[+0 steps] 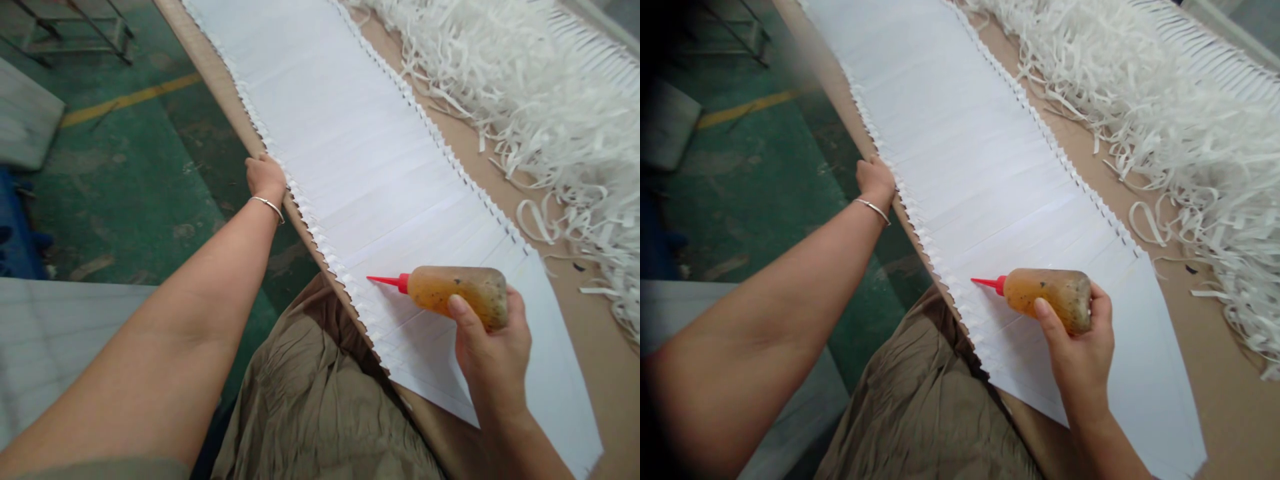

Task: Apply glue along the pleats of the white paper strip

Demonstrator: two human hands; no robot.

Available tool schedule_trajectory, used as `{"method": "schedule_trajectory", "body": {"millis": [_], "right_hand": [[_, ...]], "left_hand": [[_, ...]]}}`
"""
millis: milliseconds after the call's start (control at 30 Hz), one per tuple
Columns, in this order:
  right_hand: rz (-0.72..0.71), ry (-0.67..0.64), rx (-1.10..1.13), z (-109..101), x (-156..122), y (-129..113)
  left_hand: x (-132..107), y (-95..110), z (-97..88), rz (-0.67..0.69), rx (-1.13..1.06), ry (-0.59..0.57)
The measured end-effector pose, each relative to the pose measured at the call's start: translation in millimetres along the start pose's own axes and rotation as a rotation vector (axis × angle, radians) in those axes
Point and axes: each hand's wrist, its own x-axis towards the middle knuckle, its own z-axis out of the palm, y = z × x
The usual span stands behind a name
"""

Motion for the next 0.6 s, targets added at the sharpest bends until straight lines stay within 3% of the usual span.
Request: {"method": "schedule_trajectory", "body": {"millis": [133,267,333,433,600], "right_hand": [[-0.165,0.033,-0.207,-4.3,-5.1,-11.7],[-0.519,0.132,-0.124,-16.5,9.3,-19.4],[-0.613,0.218,-0.071,-25.4,28.9,-18.0],[-0.497,0.289,0.172,-39.1,76.3,-9.9],[-0.148,0.206,0.563,-53.5,169.0,10.5]], "left_hand": [[0.6,-0.5,0.4,-0.006,0.0,-0.009],[-0.4,0.5,-0.3,-0.009,-0.006,-0.011],[-1.7,1.7,-0.9,-0.009,0.011,-0.009],[-3.8,4.3,-2.3,-0.004,0.078,-0.007],[-6.2,9.5,-5.6,-0.011,0.187,-0.03]]}}
